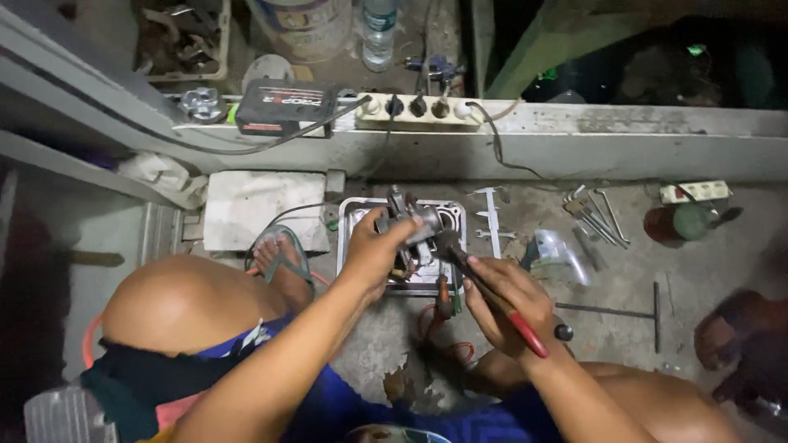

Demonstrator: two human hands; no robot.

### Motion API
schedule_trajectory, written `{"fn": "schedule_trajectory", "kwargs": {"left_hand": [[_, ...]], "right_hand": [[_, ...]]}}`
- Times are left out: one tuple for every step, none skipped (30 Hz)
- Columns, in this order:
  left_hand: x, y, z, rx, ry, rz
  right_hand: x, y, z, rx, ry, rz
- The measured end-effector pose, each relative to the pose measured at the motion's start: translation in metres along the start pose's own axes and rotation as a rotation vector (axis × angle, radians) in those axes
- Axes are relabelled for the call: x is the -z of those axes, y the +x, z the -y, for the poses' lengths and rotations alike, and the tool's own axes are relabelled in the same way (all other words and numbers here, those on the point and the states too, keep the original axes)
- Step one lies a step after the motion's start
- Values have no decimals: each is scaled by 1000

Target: Cleaning and disassembling motorcycle carburetor parts using a screwdriver and cleaning fluid.

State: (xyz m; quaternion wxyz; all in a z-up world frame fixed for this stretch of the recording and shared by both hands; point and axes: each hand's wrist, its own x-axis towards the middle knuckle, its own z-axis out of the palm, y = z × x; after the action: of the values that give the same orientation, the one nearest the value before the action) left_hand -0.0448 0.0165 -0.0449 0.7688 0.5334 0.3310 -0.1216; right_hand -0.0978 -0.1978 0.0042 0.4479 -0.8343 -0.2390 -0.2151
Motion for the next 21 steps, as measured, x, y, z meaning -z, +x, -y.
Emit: {"fn": "schedule_trajectory", "kwargs": {"left_hand": [[-2,-1,-2,-4,-5,-11],[-3,-1,-3,5,-44,19],[-5,-1,-4,14,-84,49],[-6,1,-1,16,-87,51],[-8,2,2,21,-83,54],[-10,2,6,26,-83,47],[-13,-3,6,29,-91,41],[-15,-6,2,36,-130,52],[-17,-9,-2,43,-169,64],[-23,-14,-15,32,-172,64],[-28,-19,-29,165,-92,43],[-33,-27,-39,305,-14,18],[-33,-28,-37,299,-20,12],[-34,-28,-34,267,-26,50],[-35,-28,-31,235,-31,87],[-35,-23,-27,245,-26,93],[-35,-18,-21,247,34,78],[-33,-16,-15,254,94,60],[-30,-20,-13,269,100,61],[-30,-19,-17,270,25,47],[-30,-18,-23,272,-49,34]], "right_hand": [[-2,0,-2,6,11,5],[-5,-1,-3,-20,10,-25],[-7,-1,-5,-46,9,-56],[-6,3,-2,-46,6,-53],[-4,7,1,-26,1,-76],[-2,11,5,-4,3,-93],[-1,9,3,-3,6,-83],[-3,8,2,-22,23,-84],[-4,8,0,-42,40,-84],[-2,8,-3,-31,44,-87],[0,8,-7,26,-3,-28],[3,5,-10,79,-48,38],[3,7,-11,87,-42,41],[3,7,-10,149,-50,-11],[4,7,-12,210,-57,-63],[3,8,-11,200,-65,-63],[2,9,-12,202,-57,-45],[1,8,-9,198,-46,-25],[4,3,-8,183,-50,-22],[4,5,-12,210,-46,25],[5,8,-15,237,-43,73]]}}
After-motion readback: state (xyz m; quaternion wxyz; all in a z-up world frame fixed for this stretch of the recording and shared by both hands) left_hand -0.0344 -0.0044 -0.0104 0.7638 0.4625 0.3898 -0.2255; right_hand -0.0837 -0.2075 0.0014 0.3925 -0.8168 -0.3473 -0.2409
